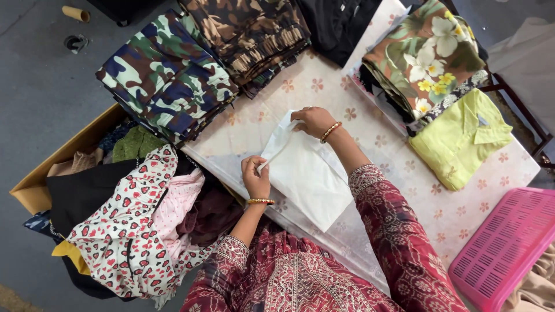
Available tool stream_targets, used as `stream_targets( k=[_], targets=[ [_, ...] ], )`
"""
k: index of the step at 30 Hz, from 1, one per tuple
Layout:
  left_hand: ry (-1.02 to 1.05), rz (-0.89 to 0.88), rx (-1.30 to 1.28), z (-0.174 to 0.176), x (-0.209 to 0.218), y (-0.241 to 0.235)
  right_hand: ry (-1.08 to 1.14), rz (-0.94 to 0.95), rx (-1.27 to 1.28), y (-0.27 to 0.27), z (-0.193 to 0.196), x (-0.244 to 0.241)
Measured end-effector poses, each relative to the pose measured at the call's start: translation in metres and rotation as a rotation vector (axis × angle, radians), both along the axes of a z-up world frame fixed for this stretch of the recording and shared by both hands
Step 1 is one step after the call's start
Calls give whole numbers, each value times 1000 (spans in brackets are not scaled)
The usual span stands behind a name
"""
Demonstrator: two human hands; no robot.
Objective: Folding a white shirt on a table
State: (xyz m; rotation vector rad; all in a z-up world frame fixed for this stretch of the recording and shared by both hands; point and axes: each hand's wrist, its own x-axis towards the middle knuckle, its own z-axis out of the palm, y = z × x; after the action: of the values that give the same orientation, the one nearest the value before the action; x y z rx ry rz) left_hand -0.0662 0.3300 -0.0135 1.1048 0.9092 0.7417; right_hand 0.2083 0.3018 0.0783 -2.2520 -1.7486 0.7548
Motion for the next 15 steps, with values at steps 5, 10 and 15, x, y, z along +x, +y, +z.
stream_targets(
  k=[5, 10, 15],
  targets=[
    [229, -105, 140, 15, -1, 17, -69, 7, 54, 10, -12, -1],
    [310, -137, 200, 16, -1, 23, -124, 28, 62, 14, -13, 2],
    [349, -152, 224, 14, 10, 20, -362, -47, 181, 22, 10, -12]
  ],
)
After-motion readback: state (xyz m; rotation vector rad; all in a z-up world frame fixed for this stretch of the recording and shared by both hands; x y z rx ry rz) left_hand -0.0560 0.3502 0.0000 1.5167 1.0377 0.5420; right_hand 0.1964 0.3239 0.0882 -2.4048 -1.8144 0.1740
